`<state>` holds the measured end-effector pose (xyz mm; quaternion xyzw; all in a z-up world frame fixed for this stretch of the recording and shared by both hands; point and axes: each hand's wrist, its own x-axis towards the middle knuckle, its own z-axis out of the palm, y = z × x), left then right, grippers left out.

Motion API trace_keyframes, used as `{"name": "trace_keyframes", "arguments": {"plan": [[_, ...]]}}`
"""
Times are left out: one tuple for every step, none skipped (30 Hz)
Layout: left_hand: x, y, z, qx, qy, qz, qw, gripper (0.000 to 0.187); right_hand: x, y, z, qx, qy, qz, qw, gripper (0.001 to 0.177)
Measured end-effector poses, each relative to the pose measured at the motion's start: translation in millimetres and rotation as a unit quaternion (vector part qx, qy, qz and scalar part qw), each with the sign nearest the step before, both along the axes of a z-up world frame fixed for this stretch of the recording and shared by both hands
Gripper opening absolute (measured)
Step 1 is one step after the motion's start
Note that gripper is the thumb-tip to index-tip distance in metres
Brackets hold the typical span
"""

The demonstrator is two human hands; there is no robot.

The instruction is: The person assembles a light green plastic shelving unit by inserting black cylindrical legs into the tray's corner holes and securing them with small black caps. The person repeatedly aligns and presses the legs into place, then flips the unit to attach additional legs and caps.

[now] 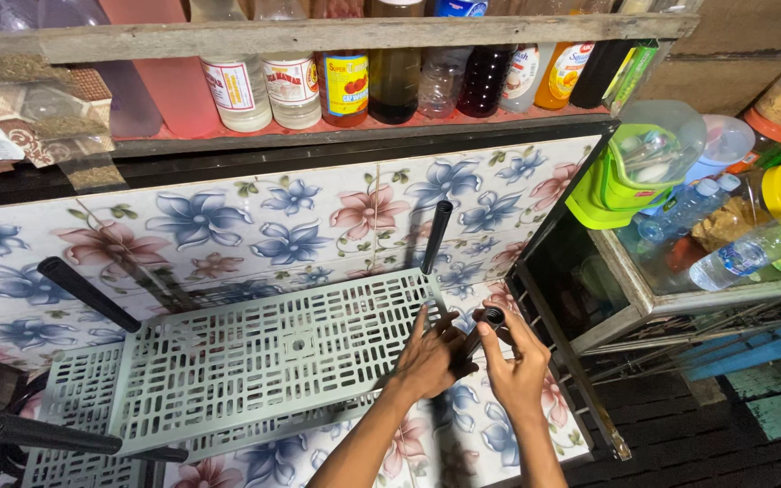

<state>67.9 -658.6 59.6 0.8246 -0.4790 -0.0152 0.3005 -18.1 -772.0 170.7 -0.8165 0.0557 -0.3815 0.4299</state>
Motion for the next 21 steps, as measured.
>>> {"name": "trace_keyframes", "arguments": {"plan": [[1.6,-0.8,-1.1,0.001,-0.001,0.0,1.0,0.051,0.8,-1.1,2.3,0.011,0.0,0.005,1.0,0.027],[2.3,-1.5,-2.8,0.003,-0.002,0.0,1.0,0.052,1.6,-1.5,4.2,0.023,0.001,0.01,1.0,0.028],[0.8,-1.8,-5.8,0.004,-0.001,-0.001,1.0,0.052,0.8,-1.0,5.1,0.034,0.004,0.015,0.999,0.03],[-0.1,-2.1,-9.2,-0.002,-0.009,0.002,1.0,0.054,-0.2,1.0,4.8,0.038,0.005,0.009,0.999,0.034],[0.3,-3.1,-12.2,-0.009,-0.018,0.005,1.0,0.056,-0.5,3.9,3.9,0.041,0.005,0.004,0.999,0.039],[0.8,-4.1,-15.1,-0.015,-0.027,0.008,0.999,0.058,-0.2,6.4,2.8,0.045,0.005,-0.002,0.999,0.043],[1.1,-4.8,-17.6,-0.02,-0.031,0.01,0.999,0.059,1.4,8.9,1.3,0.051,-0.011,-0.015,0.999,0.043],[1.4,-5.6,-19.5,-0.026,-0.035,0.012,0.999,0.06,3.2,12.0,-1.0,0.057,-0.027,-0.028,0.998,0.042],[1.3,-5.7,-21.1,-0.03,-0.039,0.015,0.999,0.06,4.7,14.4,-3.7,0.064,-0.043,-0.041,0.996,0.043],[1.4,-5.2,-21.9,-0.022,-0.034,0.013,0.999,0.058,6.0,15.8,-6.2,0.074,-0.044,-0.046,0.995,0.041],[1.4,-5.1,-21.6,-0.014,-0.029,0.012,0.999,0.056,7.1,16.4,-8.3,0.083,-0.045,-0.053,0.994,0.04],[1.5,-4.7,-20.5,-0.006,-0.023,0.01,1.0,0.054,8.1,16.8,-10.3,0.093,-0.045,-0.059,0.993,0.038],[1.4,-4.2,-18.8,-0.009,-0.025,0.011,1.0,0.052,8.6,16.7,-12.0,0.089,-0.046,-0.064,0.993,0.037],[1.2,-3.6,-16.6,-0.012,-0.027,0.013,0.999,0.051,8.7,16.3,-13.3,0.085,-0.047,-0.069,0.993,0.036],[0.8,-3.3,-13.8,-0.016,-0.029,0.014,0.999,0.05,8.6,15.5,-13.8,0.08,-0.047,-0.074,0.993,0.034],[0.4,-3.0,-10.9,-0.004,-0.011,0.01,1.0,0.048,7.6,14.7,-13.7,0.063,-0.038,-0.087,0.993,0.034],[0.5,-2.4,-7.9,0.008,0.006,0.006,1.0,0.047,6.1,13.9,-12.9,0.046,-0.029,-0.101,0.993,0.033],[0.8,-1.8,-5.3,0.02,0.023,0.002,1.0,0.045,5.0,13.1,-11.6,0.029,-0.02,-0.114,0.993,0.032],[0.4,-1.3,-3.3,0.013,0.025,0.002,1.0,0.045,3.9,11.8,-10.0,0.044,-0.016,-0.087,0.995,0.029],[0.1,-1.2,-1.8,0.007,0.026,0.001,1.0,0.045,2.8,9.8,-7.8,0.059,-0.012,-0.06,0.996,0.027],[0.5,-1.2,-0.7,0.0,0.027,0.0,1.0,0.045,2.3,7.5,-5.4,0.075,-0.008,-0.033,0.997,0.025]]}}
